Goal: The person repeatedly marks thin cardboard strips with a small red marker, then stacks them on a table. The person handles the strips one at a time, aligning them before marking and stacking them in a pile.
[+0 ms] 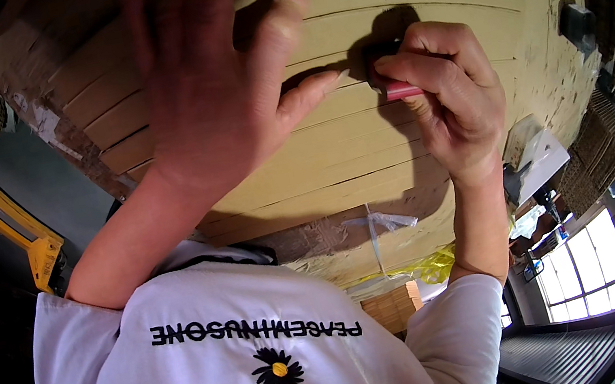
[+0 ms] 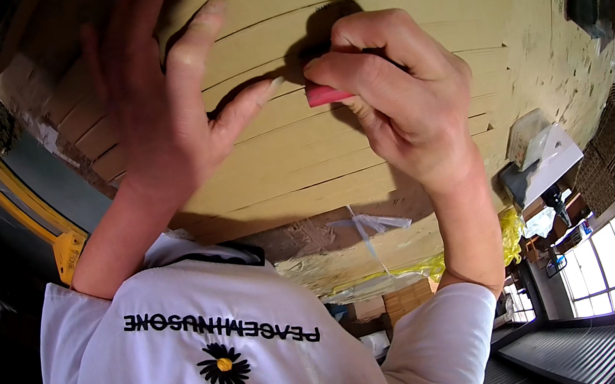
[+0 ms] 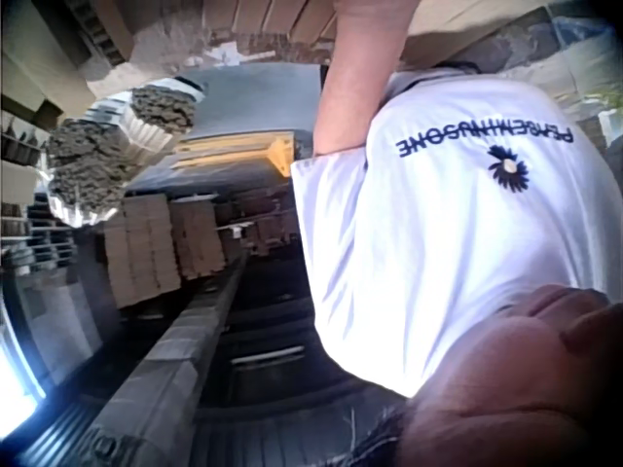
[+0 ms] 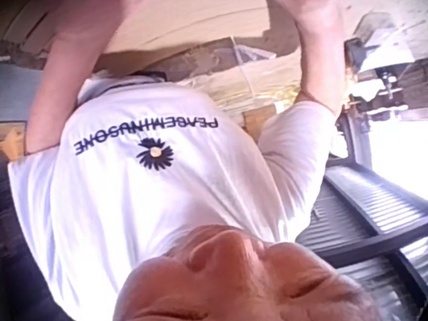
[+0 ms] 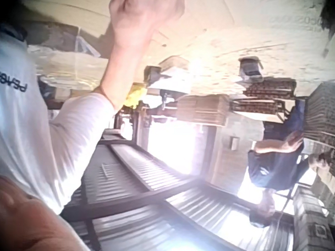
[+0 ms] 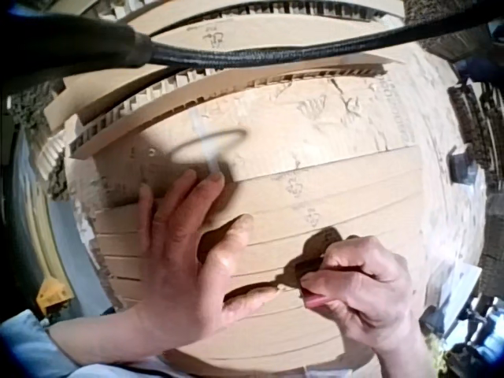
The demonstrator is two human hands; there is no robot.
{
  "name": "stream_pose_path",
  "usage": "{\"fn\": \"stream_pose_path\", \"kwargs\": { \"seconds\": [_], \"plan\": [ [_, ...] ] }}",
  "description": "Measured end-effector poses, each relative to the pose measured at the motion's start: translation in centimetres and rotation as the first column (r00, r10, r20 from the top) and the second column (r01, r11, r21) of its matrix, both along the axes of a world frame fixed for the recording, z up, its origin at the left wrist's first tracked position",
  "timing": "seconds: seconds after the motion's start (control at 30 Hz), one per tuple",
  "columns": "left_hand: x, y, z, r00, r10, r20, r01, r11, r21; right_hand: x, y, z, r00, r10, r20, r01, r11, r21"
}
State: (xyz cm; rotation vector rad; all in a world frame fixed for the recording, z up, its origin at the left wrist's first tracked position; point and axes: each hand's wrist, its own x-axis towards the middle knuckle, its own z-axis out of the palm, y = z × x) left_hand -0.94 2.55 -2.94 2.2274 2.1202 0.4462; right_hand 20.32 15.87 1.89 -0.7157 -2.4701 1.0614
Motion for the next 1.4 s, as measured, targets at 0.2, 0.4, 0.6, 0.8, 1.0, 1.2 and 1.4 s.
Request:
{"fn": "stream_pose_path", "kwargs": {
  "seconds": [0.2,0.4,0.6,0.8,1.0,1.2,1.4],
  "plan": [
    [0.4,-0.2,0.4,0.997,-0.007,-0.076,-0.001,0.995,-0.098,0.1,0.0,0.0,1.000,-0.007,0.006,0.007,1.000,0.029],
    [1.9,-0.2,0.1,0.999,0.031,-0.039,-0.032,0.999,-0.036,1.9,0.2,1.1,0.980,-0.187,-0.064,0.162,0.946,-0.281],
    [1.5,-0.5,-0.4,0.999,0.012,-0.051,-0.014,0.999,-0.041,6.5,-0.8,-0.4,0.798,-0.483,-0.361,0.233,0.800,-0.553],
    [2.9,0.7,2.3,0.964,0.113,0.239,-0.123,0.992,0.027,4.2,-2.1,1.1,0.977,-0.185,-0.108,0.158,0.962,-0.221],
    [2.6,0.3,2.6,0.962,0.161,0.223,-0.134,0.983,-0.129,3.6,-1.5,0.7,0.994,-0.099,-0.045,0.096,0.993,-0.064],
    [2.4,0.6,3.0,0.955,0.169,0.244,-0.130,0.977,-0.171,3.1,-1.8,1.0,0.995,-0.098,-0.003,0.098,0.994,-0.057],
    [2.3,0.5,2.8,0.950,0.167,0.263,-0.122,0.977,-0.177,2.7,-1.5,1.3,0.997,-0.068,0.035,0.069,0.997,-0.018]
  ]
}}
